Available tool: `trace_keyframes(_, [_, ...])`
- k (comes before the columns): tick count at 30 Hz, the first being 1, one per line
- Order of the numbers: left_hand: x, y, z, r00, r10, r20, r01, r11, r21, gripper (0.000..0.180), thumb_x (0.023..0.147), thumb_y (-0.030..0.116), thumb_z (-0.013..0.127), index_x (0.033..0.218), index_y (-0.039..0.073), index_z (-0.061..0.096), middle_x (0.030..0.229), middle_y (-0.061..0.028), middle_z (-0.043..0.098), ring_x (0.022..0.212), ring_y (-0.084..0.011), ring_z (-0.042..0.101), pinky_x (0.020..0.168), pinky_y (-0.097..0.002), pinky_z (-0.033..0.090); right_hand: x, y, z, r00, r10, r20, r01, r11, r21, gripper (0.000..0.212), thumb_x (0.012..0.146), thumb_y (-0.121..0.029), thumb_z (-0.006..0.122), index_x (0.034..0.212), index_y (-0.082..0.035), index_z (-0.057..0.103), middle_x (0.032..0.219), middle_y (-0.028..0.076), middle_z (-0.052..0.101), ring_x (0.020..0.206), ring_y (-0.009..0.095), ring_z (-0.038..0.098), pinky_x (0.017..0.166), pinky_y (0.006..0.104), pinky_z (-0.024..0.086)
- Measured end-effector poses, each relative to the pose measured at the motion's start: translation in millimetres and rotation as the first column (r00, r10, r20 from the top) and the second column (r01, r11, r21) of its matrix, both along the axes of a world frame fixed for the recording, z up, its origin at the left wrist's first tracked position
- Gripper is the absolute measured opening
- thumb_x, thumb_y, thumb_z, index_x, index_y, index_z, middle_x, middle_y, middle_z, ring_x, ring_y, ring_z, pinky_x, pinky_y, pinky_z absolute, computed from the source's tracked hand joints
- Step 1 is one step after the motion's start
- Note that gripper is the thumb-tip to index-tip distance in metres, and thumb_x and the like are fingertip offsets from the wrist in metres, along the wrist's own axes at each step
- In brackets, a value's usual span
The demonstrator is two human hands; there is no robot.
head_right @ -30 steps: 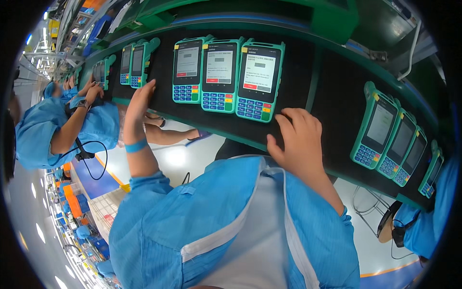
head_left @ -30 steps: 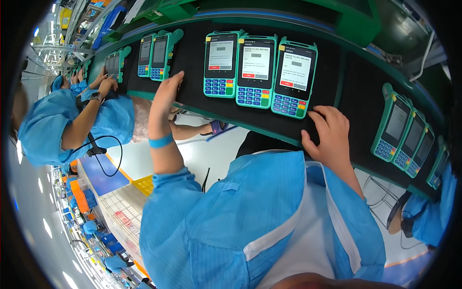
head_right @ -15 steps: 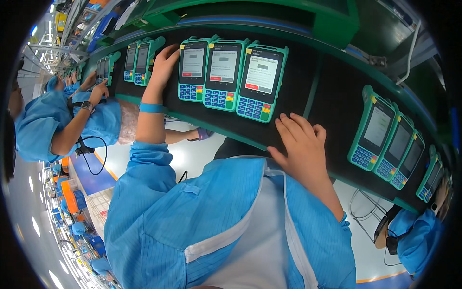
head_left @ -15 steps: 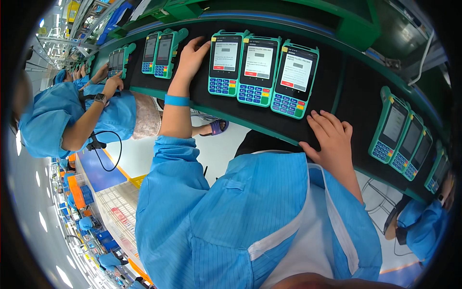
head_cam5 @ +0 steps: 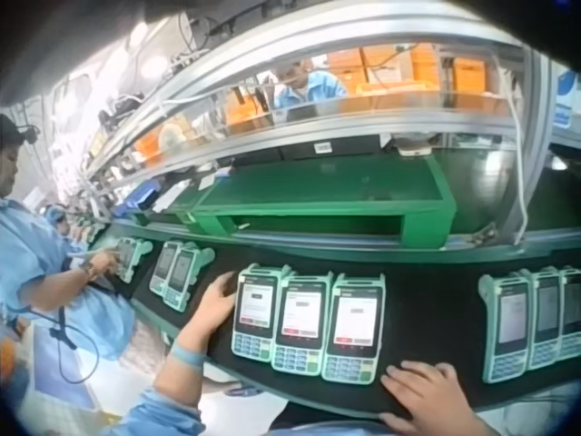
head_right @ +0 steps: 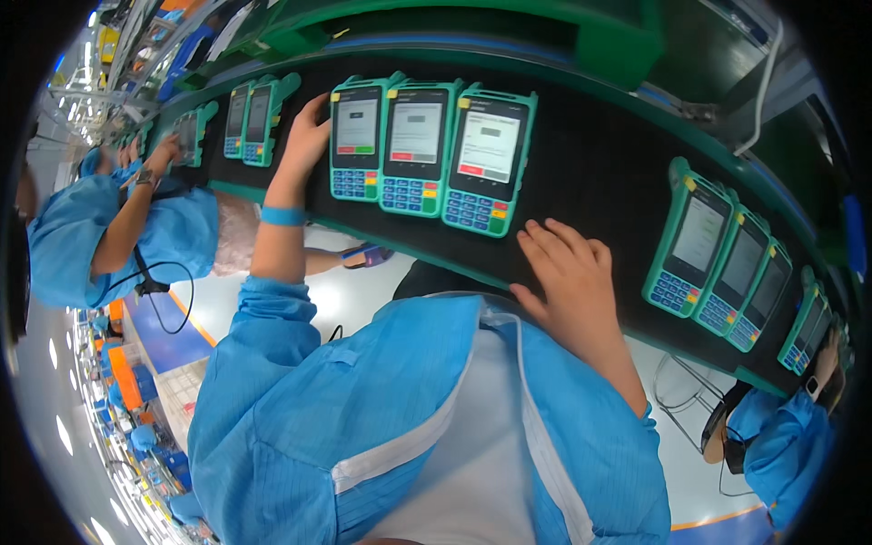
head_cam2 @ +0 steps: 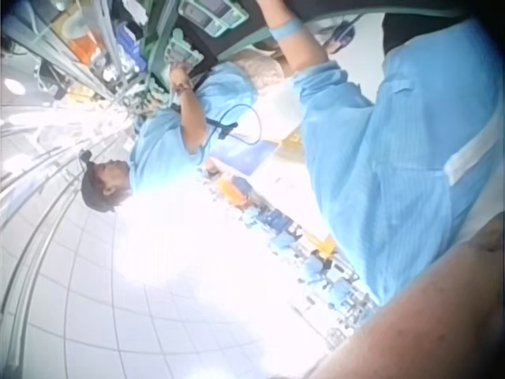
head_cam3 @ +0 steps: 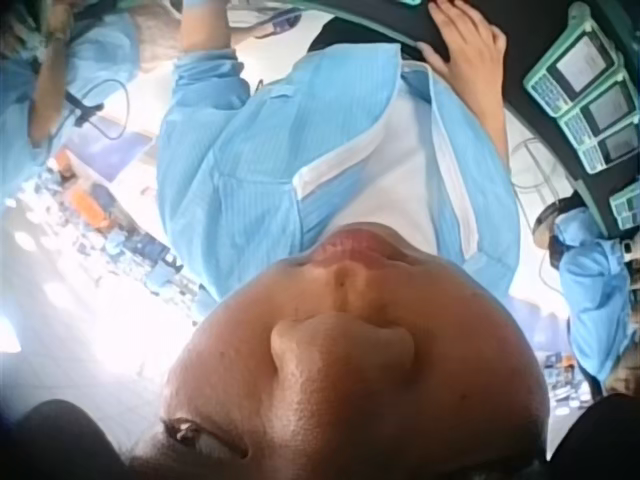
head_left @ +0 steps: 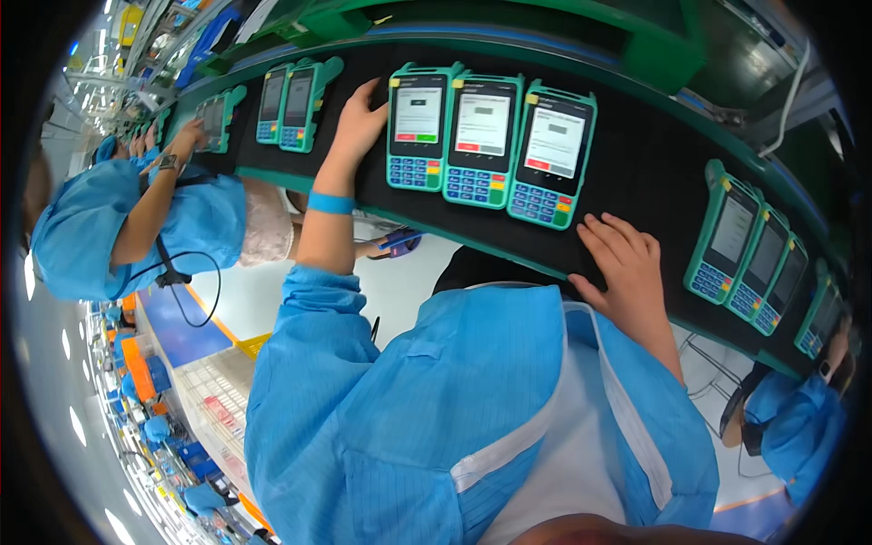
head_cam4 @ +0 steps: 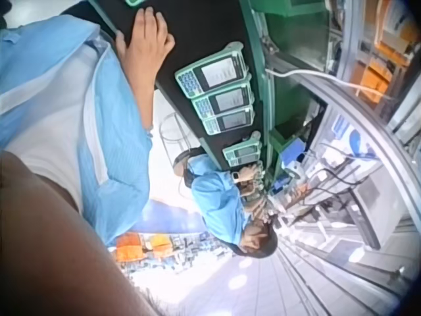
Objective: Testing and interacting with the touchscreens of several handheld payment terminals on an assembly line.
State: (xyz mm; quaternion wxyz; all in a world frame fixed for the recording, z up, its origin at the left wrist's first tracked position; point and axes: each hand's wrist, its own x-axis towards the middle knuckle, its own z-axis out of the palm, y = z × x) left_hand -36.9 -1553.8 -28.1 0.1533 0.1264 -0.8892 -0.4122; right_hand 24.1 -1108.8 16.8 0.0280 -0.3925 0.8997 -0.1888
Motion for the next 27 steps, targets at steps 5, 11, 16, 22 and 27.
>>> trace_keyframes(5, [1, -1, 2, 0.997, -0.072, -0.019, 0.072, 0.997, 0.009, 0.061, 0.082, 0.022, 0.065, 0.134, -0.005, 0.048, 0.129, -0.0233, 0.056, 0.122, -0.0283, 0.054, 0.101, -0.0357, 0.042, 7, 11, 5, 0.995, 0.021, -0.093, -0.017, 0.999, 0.047, 0.053, 0.081, -0.031, 0.071, 0.124, -0.006, 0.055, 0.139, 0.01, 0.05, 0.132, 0.023, 0.043, 0.1, 0.0431, 0.036])
trace_keyframes(11, [-6, -7, 18, 0.988, -0.146, -0.041, 0.147, 0.989, 0.029, 0.06, 0.087, 0.016, 0.062, 0.138, -0.007, 0.041, 0.135, -0.0213, 0.051, 0.123, -0.0275, 0.05, 0.106, -0.0363, 0.037, 16, 13, -10, 0.971, -0.064, -0.232, 0.056, 0.998, -0.043, 0.068, 0.081, -0.036, 0.068, 0.132, 0.003, 0.046, 0.14, 0.03, 0.04, 0.134, 0.042, 0.036, 0.11, 0.05, 0.029])
trace_keyframes(16, [-2, -20, 17, 0.994, -0.093, -0.065, 0.09, 0.995, -0.047, 0.061, 0.087, 0.014, 0.064, 0.14, -0.004, 0.04, 0.136, -0.0203, 0.05, 0.124, -0.0269, 0.049, 0.105, -0.0358, 0.038, 9, 7, -8, 0.976, -0.031, -0.216, 0.046, 0.997, 0.063, 0.076, 0.084, -0.049, 0.062, 0.138, 0.0, 0.042, 0.147, 0.031, 0.03, 0.142, 0.042, 0.023, 0.115, 0.0519, 0.017])
trace_keyframes(22, [-8, -32, -20, 0.999, -0.051, -0.008, 0.052, 0.987, 0.151, 0.058, 0.086, 0.011, 0.064, 0.137, -0.006, 0.042, 0.128, -0.0184, 0.055, 0.113, -0.0228, 0.056, 0.098, -0.0323, 0.044, 9, 6, -10, 0.979, -0.08, -0.19, 0.088, 0.996, 0.035, 0.08, 0.082, -0.054, 0.063, 0.139, -0.003, 0.041, 0.148, 0.031, 0.027, 0.142, 0.043, 0.022, 0.115, 0.0513, 0.017])
trace_keyframes(27, [-8, -38, -26, 0.999, -0.04, 0.024, 0.035, 0.986, 0.163, 0.056, 0.09, 0.013, 0.062, 0.137, -0.008, 0.04, 0.131, -0.0206, 0.053, 0.115, -0.0248, 0.056, 0.097, -0.0325, 0.045, 7, 9, -11, 0.975, -0.078, -0.206, 0.074, 0.997, -0.027, 0.077, 0.081, -0.055, 0.063, 0.136, -0.003, 0.045, 0.146, 0.03, 0.032, 0.14, 0.04, 0.027, 0.115, 0.0498, 0.02])
